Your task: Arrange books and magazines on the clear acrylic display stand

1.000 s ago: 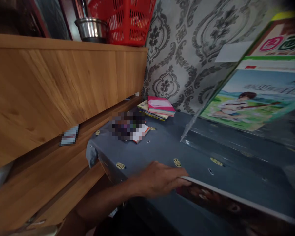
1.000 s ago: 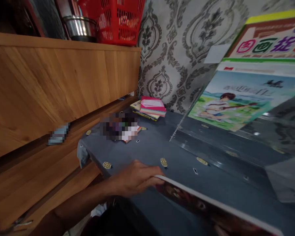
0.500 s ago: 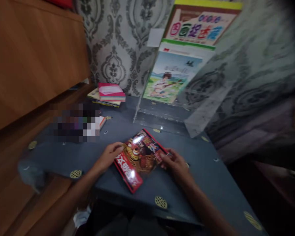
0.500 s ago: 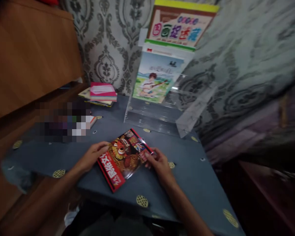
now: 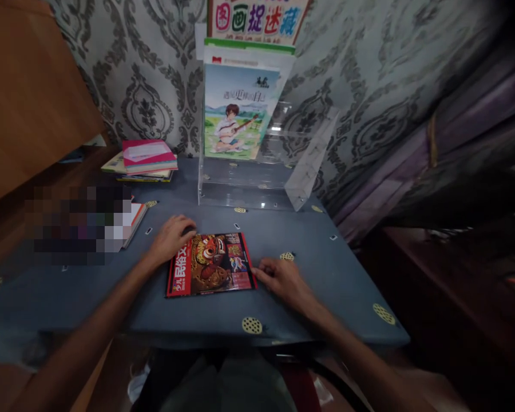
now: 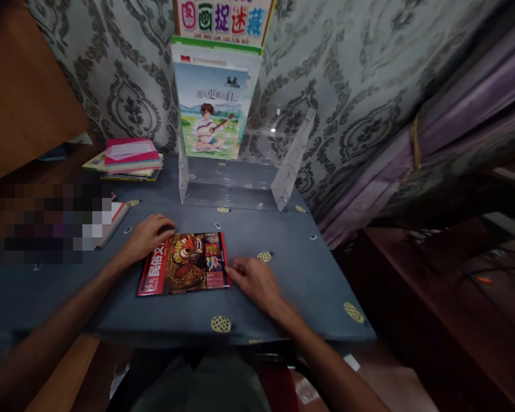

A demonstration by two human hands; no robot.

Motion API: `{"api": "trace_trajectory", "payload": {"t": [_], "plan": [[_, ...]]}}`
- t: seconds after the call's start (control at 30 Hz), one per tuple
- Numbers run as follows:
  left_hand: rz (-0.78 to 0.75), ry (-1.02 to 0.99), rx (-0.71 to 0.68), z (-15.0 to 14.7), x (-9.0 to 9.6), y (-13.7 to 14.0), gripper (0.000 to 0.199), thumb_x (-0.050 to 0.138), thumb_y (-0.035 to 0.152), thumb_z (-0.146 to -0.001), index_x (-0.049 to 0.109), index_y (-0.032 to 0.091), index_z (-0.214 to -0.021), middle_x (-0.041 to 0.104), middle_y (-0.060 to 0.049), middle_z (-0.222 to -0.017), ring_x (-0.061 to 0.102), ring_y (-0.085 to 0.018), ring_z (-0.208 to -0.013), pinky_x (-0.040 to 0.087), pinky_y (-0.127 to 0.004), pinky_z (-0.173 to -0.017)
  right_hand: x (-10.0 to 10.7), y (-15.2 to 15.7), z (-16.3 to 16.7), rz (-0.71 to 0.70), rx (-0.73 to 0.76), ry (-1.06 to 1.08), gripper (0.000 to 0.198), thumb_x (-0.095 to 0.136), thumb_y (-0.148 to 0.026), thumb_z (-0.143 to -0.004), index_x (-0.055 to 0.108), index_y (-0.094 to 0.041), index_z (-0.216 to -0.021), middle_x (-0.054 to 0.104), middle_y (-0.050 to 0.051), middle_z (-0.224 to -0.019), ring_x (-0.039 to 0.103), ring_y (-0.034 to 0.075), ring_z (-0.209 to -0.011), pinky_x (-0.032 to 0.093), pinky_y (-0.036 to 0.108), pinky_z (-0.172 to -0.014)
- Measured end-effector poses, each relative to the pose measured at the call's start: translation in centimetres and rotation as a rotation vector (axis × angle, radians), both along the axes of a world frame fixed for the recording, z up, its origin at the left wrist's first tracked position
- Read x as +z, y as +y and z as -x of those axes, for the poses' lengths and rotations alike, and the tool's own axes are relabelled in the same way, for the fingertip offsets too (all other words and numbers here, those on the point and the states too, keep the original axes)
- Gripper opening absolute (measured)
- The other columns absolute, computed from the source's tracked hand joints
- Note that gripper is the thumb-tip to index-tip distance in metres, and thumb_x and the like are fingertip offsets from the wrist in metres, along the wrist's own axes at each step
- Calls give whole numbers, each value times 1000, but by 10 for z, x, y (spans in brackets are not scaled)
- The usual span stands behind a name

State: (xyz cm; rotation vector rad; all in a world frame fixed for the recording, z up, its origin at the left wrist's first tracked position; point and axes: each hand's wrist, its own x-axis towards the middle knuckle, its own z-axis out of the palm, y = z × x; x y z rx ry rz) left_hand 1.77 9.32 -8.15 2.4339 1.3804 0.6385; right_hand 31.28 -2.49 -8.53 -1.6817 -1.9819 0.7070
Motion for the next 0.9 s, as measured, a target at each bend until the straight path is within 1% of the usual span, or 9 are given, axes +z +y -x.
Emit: {"api": "trace_trajectory", "payload": {"t": [0.1,0.17,0.23,0.3,0.47,0.63,0.73,0.83,0.9], "plan": [[-124,67,-45,-23,-3,-24,27,43,26,-98,68,19,-108,71,-9,-109,61,-25,-106,48,-43,-97,5,13,20,-204,56,-71,21,54,-29,-97,66,-21,-82,70,3,-76,64,18,-66,46,28,-62],[-156,58,-96,-39,-6,-42,31,40,21,-99,62,17,-121,70,-11,-118,61,-24,-112,47,-43,-101,4,27,39,-323,176,-100,16,50,-20,-98,66,-20,-100,72,10,-102,68,22,-92,53,34,-83],[-159,46,-120,-51,-12,-56,37,39,15,-98,53,13,-132,67,-14,-127,60,-25,-117,47,-44,-104,-2,40,55,-388,279,-163,22,48,-12,-96,64,-17,-112,66,16,-122,62,27,-113,50,43,-98],[-155,43,-118,-56,-17,-64,43,37,11,-97,46,11,-138,64,-16,-132,59,-25,-122,46,-46,-107,-11,50,65,-405,330,-221,29,48,-8,-93,60,-13,-119,62,20,-129,58,30,-121,46,49,-106],[-163,47,-119,-55,-22,-65,43,38,12,-98,41,14,-140,63,-16,-136,59,-24,-127,44,-48,-109,-27,59,61,-425,330,-194,32,48,-14,-96,55,-11,-127,61,21,-135,53,31,-130,40,54,-112],[-164,93,-100,-57,-18,-63,38,41,19,-100,44,16,-138,64,-15,-134,60,-25,-126,43,-49,-109,-26,60,49,-418,298,-129,31,51,-22,-97,55,-17,-127,63,17,-134,56,30,-126,42,54,-109],[-173,161,-141,-57,-16,-71,39,48,32,-101,48,17,-137,60,-14,-141,53,-27,-135,37,-52,-116,-25,63,42,-418,270,-114,26,51,-22,-97,59,-20,-121,66,14,-127,58,29,-119,47,50,-101],[-188,248,-181,-54,-17,-85,55,51,53,-97,50,17,-138,53,-16,-149,44,-32,-143,30,-59,-119,-27,67,36,-420,247,-113,23,49,-20,-97,62,-18,-117,69,14,-118,59,29,-111,49,47,-94],[-198,277,-193,-50,-19,-94,63,49,61,-95,50,18,-140,51,-16,-151,40,-32,-146,26,-62,-120,-29,69,33,-429,242,-105,23,49,-19,-97,64,-18,-114,70,13,-113,59,29,-107,49,46,-93]]}}
